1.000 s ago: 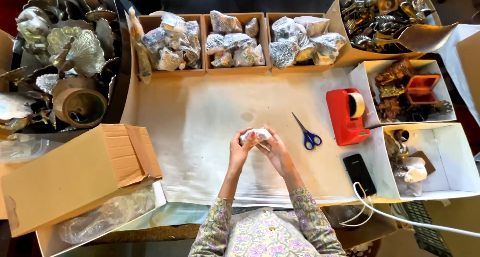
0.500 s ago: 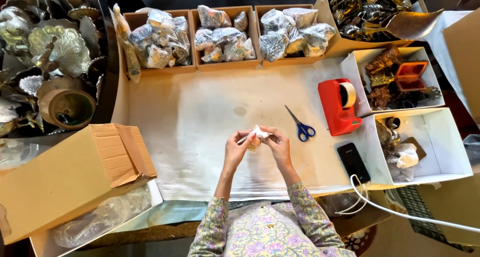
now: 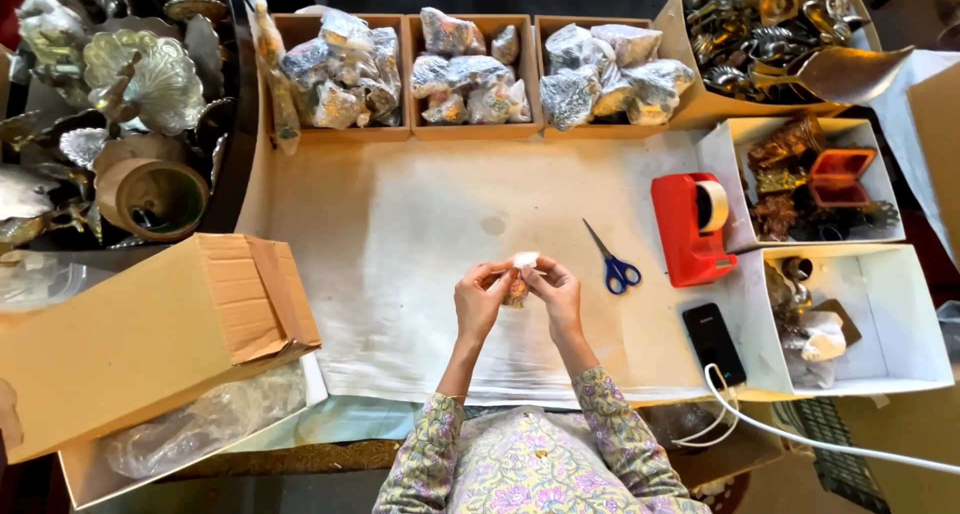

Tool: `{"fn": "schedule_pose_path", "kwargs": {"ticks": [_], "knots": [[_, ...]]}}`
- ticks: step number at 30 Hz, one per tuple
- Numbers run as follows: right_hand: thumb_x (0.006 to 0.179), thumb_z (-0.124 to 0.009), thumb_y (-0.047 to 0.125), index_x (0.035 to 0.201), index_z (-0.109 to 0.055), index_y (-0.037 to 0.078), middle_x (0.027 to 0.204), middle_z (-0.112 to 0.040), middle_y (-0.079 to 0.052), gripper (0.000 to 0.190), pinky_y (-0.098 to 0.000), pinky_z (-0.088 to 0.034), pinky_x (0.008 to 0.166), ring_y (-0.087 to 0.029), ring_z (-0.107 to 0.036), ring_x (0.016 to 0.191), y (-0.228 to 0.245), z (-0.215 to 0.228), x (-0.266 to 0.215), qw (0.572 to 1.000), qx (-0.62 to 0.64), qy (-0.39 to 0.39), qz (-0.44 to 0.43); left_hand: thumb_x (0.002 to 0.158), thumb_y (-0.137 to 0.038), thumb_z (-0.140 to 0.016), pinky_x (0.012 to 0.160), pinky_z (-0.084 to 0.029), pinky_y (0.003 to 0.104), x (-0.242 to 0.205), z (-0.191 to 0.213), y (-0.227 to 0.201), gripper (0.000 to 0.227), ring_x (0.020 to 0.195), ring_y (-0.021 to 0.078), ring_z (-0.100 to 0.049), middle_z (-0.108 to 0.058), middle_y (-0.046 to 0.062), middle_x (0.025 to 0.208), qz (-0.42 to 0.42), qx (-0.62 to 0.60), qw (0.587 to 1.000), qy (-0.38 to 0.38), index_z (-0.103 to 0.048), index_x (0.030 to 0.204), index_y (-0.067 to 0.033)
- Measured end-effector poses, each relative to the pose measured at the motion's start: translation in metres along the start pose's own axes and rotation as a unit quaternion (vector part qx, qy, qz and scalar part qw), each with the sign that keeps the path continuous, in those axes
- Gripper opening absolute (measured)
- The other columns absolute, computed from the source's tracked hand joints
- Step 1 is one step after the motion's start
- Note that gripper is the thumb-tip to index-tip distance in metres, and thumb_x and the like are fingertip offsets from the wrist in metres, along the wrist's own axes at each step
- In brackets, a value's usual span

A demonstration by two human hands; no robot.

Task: Wrapping small metal figurines in plastic and bubble wrap for shipping.

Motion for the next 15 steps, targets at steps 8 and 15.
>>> {"fn": "schedule_pose_path", "kwargs": {"ticks": [8, 15], "knots": [[0.092, -0.074, 0.006, 0.106, -0.073, -0.002, 0.096, -0.078, -0.009, 0.016, -0.0294, -0.061, 0.078, -0.014, -0.073, 0.084, -0.039, 0.015, 0.006, 0.999, 0.012, -0.039, 0.007, 0.087, -0.007, -0.075, 0.065, -0.058, 0.029, -0.012, -0.003, -0.037, 0.011, 0.073, 0.0171, -0.073, -0.076, 0.003, 0.109, -0.054, 0.127, 0.989, -0.058, -0.079, 0.098, -0.0058], [0.092, -0.071, 0.001, 0.107, -0.074, -0.002, 0.099, -0.074, -0.006, 0.016, -0.0256, -0.058, 0.075, -0.011, -0.071, 0.082, -0.050, 0.039, 0.019, 0.999, -0.032, -0.008, 0.026, 0.089, -0.006, -0.075, 0.074, -0.062, 0.030, 0.014, 0.001, 0.008, 0.007, 0.089, 0.0192, -0.077, -0.075, 0.008, 0.121, -0.119, 0.118, 0.981, 0.094, -0.077, 0.095, -0.0021]]}}
Point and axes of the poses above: each hand's wrist, its own x-axis towards the middle knuckle, its own z-axis out of the back of the hand, y = z × x, the point moved 2 cm from there along x, towards the middle knuckle
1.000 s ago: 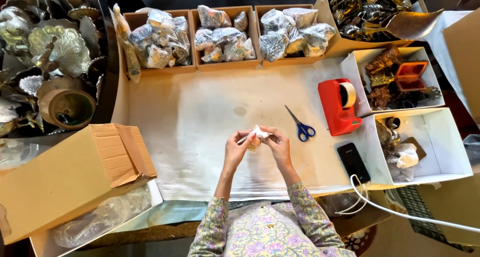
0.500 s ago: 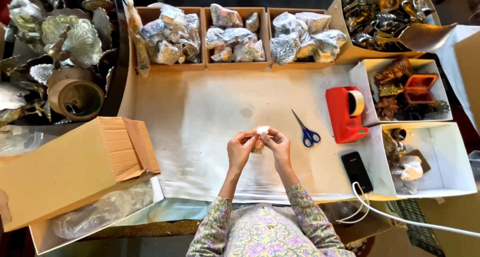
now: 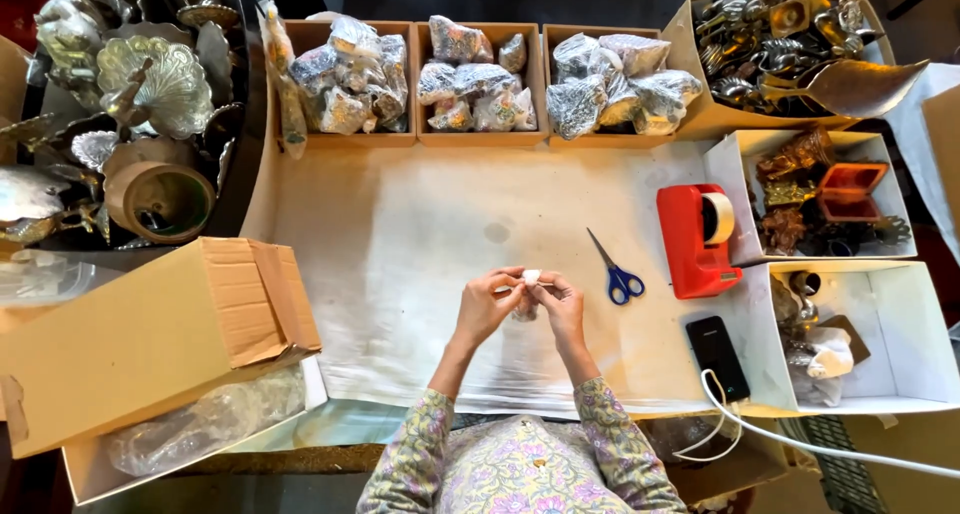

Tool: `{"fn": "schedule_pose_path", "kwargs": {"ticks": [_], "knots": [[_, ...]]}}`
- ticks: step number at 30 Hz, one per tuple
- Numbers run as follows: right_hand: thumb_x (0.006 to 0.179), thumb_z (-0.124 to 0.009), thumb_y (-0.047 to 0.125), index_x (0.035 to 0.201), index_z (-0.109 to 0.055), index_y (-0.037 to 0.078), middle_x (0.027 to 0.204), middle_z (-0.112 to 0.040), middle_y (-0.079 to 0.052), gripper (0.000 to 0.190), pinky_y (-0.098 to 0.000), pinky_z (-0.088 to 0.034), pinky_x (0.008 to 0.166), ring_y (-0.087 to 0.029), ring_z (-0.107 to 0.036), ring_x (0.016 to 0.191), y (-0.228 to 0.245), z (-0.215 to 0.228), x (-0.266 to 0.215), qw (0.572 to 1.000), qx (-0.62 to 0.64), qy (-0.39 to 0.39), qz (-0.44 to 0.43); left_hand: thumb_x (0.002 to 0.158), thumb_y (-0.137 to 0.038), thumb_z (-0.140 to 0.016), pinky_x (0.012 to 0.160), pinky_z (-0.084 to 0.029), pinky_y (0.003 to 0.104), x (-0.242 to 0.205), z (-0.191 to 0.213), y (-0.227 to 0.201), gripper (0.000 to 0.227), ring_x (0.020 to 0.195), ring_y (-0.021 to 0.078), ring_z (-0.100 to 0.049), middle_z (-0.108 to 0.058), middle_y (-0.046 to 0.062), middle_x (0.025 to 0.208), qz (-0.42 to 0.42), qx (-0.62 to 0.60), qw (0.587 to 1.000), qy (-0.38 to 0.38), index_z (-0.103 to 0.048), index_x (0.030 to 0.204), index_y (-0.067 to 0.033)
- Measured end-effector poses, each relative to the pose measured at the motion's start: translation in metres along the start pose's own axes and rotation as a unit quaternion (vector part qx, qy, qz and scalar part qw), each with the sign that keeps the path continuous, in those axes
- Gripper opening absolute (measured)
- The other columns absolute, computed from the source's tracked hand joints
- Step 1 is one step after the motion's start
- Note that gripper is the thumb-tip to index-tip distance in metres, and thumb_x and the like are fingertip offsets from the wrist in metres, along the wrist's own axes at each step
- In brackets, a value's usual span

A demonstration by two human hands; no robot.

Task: Wrapping small metal figurines in plastic and bubble wrap for shipping.

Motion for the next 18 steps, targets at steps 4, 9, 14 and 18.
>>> {"fn": "schedule_pose_path", "kwargs": {"ticks": [4, 9, 14, 18], "knots": [[0.090, -0.073, -0.001, 0.108, -0.073, -0.004, 0.105, -0.070, -0.003, 0.019, -0.0249, -0.059, 0.077, -0.011, -0.071, 0.086, -0.001, 0.000, 0.003, 0.998, -0.034, 0.050, 0.024, 0.087, -0.010, -0.081, 0.080, -0.065, 0.031, 0.007, 0.008, 0.001, 0.015, 0.096, 0.0178, -0.081, -0.081, 0.010, 0.108, 0.042, -0.013, 0.997, 0.062, -0.077, 0.098, -0.0007], [0.088, -0.074, 0.001, 0.112, -0.072, -0.001, 0.095, -0.075, -0.007, 0.024, -0.0262, -0.059, 0.073, -0.011, -0.071, 0.081, 0.042, -0.016, -0.012, 0.996, -0.088, 0.025, -0.006, 0.088, -0.010, -0.075, 0.077, -0.063, 0.029, 0.009, 0.006, -0.027, 0.045, 0.094, 0.0186, -0.077, -0.075, 0.009, 0.108, 0.063, -0.008, 0.996, 0.066, -0.064, 0.132, -0.0074], [0.089, -0.079, 0.003, 0.112, -0.071, -0.005, 0.099, -0.076, -0.009, 0.025, -0.0278, -0.059, 0.081, -0.012, -0.073, 0.088, 0.022, -0.005, -0.010, 0.995, -0.102, 0.012, -0.002, 0.093, -0.008, -0.071, 0.071, -0.058, 0.033, 0.007, -0.004, -0.004, 0.020, 0.081, 0.0234, -0.075, -0.076, 0.009, 0.100, 0.027, 0.069, 0.995, 0.067, -0.079, 0.111, -0.0068], [0.088, -0.076, 0.007, 0.120, -0.068, 0.002, 0.108, -0.075, -0.007, 0.034, -0.0256, -0.058, 0.085, -0.009, -0.072, 0.098, 0.038, -0.018, -0.022, 0.998, -0.031, 0.047, -0.032, 0.096, -0.008, -0.068, 0.072, -0.060, 0.032, 0.002, -0.011, -0.004, 0.015, 0.083, 0.0202, -0.076, -0.075, 0.008, 0.103, 0.032, 0.019, 0.998, -0.051, -0.076, 0.109, -0.0064]]}}
Point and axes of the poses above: each hand's wrist, its own x-axis towards the middle knuckle, its own z-axis out of the back of the hand, y = z × x, the point moved 2 cm from there along x, towards the middle knuckle
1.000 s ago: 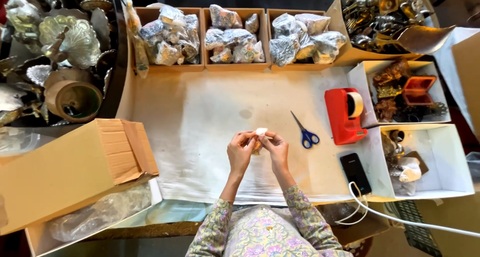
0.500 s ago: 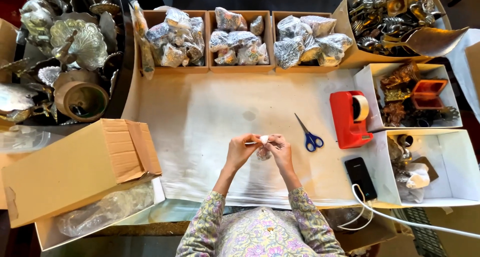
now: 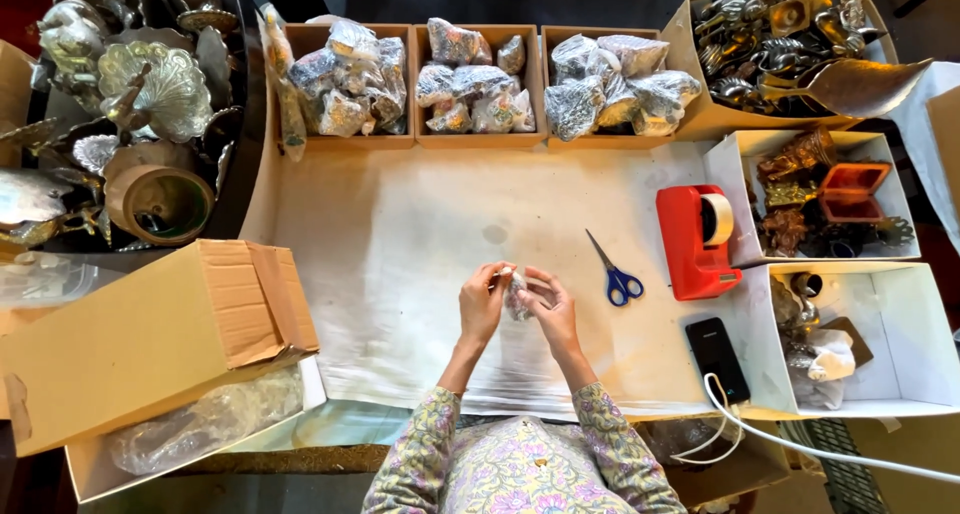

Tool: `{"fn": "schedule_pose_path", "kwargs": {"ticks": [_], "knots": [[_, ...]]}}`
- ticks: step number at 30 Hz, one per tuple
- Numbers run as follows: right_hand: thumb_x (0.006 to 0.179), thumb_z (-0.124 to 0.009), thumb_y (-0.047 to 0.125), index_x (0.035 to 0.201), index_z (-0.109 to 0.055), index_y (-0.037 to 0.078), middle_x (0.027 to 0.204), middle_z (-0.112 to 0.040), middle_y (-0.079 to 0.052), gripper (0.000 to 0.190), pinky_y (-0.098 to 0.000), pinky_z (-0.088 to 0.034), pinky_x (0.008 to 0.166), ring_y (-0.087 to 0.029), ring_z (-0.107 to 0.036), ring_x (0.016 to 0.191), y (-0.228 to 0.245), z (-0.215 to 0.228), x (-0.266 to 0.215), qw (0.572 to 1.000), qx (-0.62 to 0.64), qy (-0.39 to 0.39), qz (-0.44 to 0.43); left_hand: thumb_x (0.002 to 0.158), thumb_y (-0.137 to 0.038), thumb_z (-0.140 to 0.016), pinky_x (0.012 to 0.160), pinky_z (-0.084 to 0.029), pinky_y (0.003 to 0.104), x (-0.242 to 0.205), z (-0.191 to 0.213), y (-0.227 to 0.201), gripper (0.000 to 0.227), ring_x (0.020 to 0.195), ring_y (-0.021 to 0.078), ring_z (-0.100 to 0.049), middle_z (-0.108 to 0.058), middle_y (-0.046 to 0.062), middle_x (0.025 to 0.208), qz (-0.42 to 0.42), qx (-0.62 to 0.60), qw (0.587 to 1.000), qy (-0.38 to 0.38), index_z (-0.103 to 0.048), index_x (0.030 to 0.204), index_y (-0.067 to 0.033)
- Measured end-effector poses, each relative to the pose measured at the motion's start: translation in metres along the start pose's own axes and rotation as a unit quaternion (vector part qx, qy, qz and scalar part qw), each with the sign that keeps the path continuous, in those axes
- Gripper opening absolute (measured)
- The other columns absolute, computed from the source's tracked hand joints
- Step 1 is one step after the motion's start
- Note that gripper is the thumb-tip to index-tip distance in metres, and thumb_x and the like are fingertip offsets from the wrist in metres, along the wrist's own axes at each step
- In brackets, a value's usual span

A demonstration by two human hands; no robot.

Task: Wrapping small metal figurines in plastic and bubble wrap for shipping.

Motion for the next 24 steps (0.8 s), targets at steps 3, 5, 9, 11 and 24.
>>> {"fn": "schedule_pose_path", "kwargs": {"ticks": [3, 5, 9, 11, 24], "knots": [[0.089, -0.074, 0.013, 0.125, -0.067, 0.007, 0.108, -0.075, -0.005, 0.037, -0.0243, -0.057, 0.078, -0.008, -0.071, 0.094, 0.001, -0.004, -0.002, 0.998, 0.028, -0.001, -0.054, 0.097, -0.007, -0.067, 0.071, -0.059, 0.032, -0.002, 0.001, -0.015, 0.014, 0.082, 0.0211, -0.076, -0.074, 0.007, 0.103, 0.021, -0.006, 0.999, -0.030, -0.074, 0.108, -0.0061], [0.091, -0.072, 0.016, 0.126, -0.068, 0.008, 0.106, -0.075, -0.005, 0.036, -0.0237, -0.056, 0.073, -0.008, -0.071, 0.090, -0.007, 0.000, 0.002, 0.996, 0.035, -0.009, -0.085, 0.096, -0.006, -0.067, 0.070, -0.059, 0.032, -0.004, 0.001, -0.024, 0.014, 0.080, 0.0220, -0.075, -0.074, 0.007, 0.102, 0.028, -0.003, 0.999, -0.034, -0.074, 0.108, -0.0063], [0.094, -0.073, 0.018, 0.120, -0.074, 0.005, 0.102, -0.076, -0.003, 0.029, -0.0219, -0.055, 0.067, -0.007, -0.070, 0.085, -0.019, 0.006, 0.010, 0.996, 0.025, -0.041, -0.070, 0.092, -0.002, -0.066, 0.074, -0.059, 0.035, -0.009, -0.004, -0.032, 0.021, 0.088, 0.0275, -0.074, -0.073, 0.009, 0.110, -0.041, 0.060, 0.997, -0.030, -0.073, 0.112, -0.0065], [0.094, -0.074, 0.018, 0.119, -0.075, 0.004, 0.099, -0.076, -0.004, 0.028, -0.0215, -0.055, 0.066, -0.008, -0.070, 0.083, -0.018, 0.008, 0.010, 0.997, 0.025, -0.051, -0.059, 0.092, -0.001, -0.065, 0.076, -0.060, 0.036, -0.009, -0.007, -0.032, 0.024, 0.093, 0.0292, -0.074, -0.073, 0.009, 0.115, -0.078, 0.081, 0.993, -0.030, -0.073, 0.114, -0.0069], [0.093, -0.072, 0.017, 0.120, -0.074, 0.003, 0.100, -0.078, -0.005, 0.030, -0.0246, -0.060, 0.068, -0.011, -0.073, 0.083, -0.017, 0.041, 0.018, 0.997, 0.016, -0.003, -0.076, 0.099, -0.009, -0.068, 0.090, -0.061, 0.034, 0.000, 0.000, 0.004, 0.039, 0.108, 0.0252, -0.075, -0.074, 0.011, 0.125, -0.062, 0.019, 0.993, 0.097, -0.064, 0.138, -0.0108]]}}
Point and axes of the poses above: each hand's wrist, its own x-axis towards the middle knuckle, its own z-axis out of the back of the hand, y = z × x, the point moved 2 cm from there along x, towards the middle knuckle
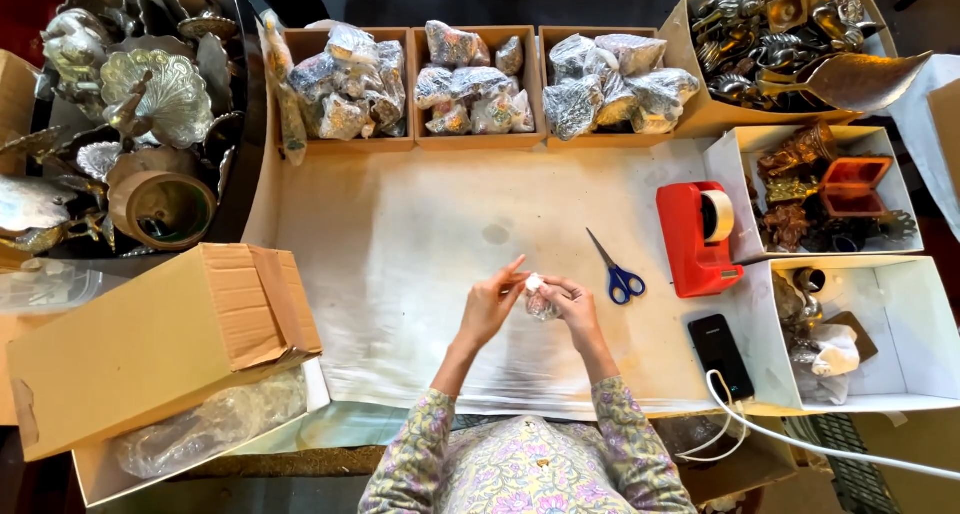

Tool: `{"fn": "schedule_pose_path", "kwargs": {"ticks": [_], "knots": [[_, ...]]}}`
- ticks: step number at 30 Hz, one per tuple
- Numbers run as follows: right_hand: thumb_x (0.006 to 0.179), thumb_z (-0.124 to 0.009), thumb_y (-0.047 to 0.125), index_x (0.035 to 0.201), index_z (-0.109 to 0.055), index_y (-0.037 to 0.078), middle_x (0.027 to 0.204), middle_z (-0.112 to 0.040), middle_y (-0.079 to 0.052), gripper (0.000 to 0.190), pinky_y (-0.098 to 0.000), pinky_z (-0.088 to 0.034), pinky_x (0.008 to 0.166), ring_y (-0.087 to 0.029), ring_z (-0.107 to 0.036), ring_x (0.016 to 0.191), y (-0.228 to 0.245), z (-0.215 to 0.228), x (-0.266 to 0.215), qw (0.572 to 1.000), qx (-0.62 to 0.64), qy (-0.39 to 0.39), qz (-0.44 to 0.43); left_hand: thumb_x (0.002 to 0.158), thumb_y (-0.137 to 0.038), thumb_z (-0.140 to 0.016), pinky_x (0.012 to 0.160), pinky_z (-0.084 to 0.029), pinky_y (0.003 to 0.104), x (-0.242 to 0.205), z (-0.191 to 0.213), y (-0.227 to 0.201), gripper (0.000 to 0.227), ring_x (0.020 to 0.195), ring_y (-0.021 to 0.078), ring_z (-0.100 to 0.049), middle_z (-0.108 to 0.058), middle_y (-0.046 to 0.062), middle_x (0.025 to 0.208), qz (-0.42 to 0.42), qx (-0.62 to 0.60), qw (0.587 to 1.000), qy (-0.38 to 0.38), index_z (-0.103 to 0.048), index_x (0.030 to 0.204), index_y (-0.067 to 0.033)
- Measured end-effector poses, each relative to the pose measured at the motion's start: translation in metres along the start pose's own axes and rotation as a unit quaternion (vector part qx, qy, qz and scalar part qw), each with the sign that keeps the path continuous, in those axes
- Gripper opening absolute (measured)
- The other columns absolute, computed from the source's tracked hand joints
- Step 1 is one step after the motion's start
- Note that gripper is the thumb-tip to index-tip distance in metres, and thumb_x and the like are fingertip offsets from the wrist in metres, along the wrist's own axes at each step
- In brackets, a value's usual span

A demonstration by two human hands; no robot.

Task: Wrapping small metal figurines in plastic and bubble wrap for shipping.

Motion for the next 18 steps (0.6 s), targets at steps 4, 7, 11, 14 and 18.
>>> {"fn": "schedule_pose_path", "kwargs": {"ticks": [4, 7, 11, 14, 18], "knots": [[0.093, -0.073, 0.018, 0.120, -0.071, 0.004, 0.103, -0.077, -0.006, 0.031, -0.0248, -0.059, 0.068, -0.011, -0.073, 0.085, 0.010, 0.001, 0.002, 0.999, -0.025, 0.040, -0.010, 0.083, -0.013, -0.080, 0.085, -0.063, 0.032, 0.012, 0.017, -0.006, 0.062, 0.103, 0.0211, -0.075, -0.070, 0.011, 0.127, 0.043, -0.070, 0.995, 0.059, -0.060, 0.141, -0.0121], [0.091, -0.075, 0.016, 0.122, -0.064, 0.006, 0.102, -0.076, -0.006, 0.035, -0.0250, -0.057, 0.065, -0.011, -0.073, 0.084, 0.020, -0.005, -0.005, 0.998, -0.032, 0.062, -0.012, 0.077, -0.017, -0.086, 0.080, -0.062, 0.032, 0.013, 0.018, 0.003, 0.065, 0.096, 0.0201, -0.075, -0.072, 0.008, 0.122, 0.129, -0.107, 0.980, 0.108, -0.062, 0.137, -0.0137], [0.091, -0.074, 0.017, 0.125, -0.059, 0.008, 0.101, -0.076, -0.006, 0.038, -0.0248, -0.057, 0.064, -0.011, -0.073, 0.083, 0.025, -0.014, -0.010, 0.996, -0.022, 0.082, -0.029, 0.085, -0.020, -0.085, 0.083, -0.060, 0.031, 0.014, 0.019, 0.013, 0.046, 0.097, 0.0169, -0.073, -0.073, 0.010, 0.115, 0.107, -0.079, 0.979, 0.156, -0.074, 0.129, -0.0112], [0.094, -0.072, 0.018, 0.127, -0.058, 0.005, 0.104, -0.076, -0.007, 0.038, -0.0253, -0.059, 0.066, -0.012, -0.072, 0.084, 0.022, -0.016, -0.008, 0.995, 0.030, 0.090, -0.036, 0.084, -0.019, -0.087, 0.081, -0.058, 0.031, 0.017, 0.020, 0.004, 0.029, 0.093, 0.0158, -0.073, -0.076, 0.009, 0.105, 0.095, -0.095, 0.980, 0.146, -0.083, 0.108, -0.0041], [0.094, -0.072, 0.018, 0.134, -0.056, 0.008, 0.114, -0.072, -0.007, 0.044, -0.0256, -0.060, 0.069, -0.010, -0.071, 0.090, 0.038, -0.028, -0.011, 0.993, 0.079, 0.082, -0.027, 0.085, -0.019, -0.083, 0.081, -0.060, 0.027, 0.017, 0.017, 0.004, 0.026, 0.088, 0.0116, -0.074, -0.079, 0.005, 0.094, 0.161, -0.230, 0.957, 0.078, -0.079, 0.103, -0.0010]]}}
Point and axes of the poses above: each hand's wrist, its own x-axis towards the middle knuckle, its own z-axis out of the back of the hand, y = z × x, the point moved 2 cm from there along x, towards the middle knuckle
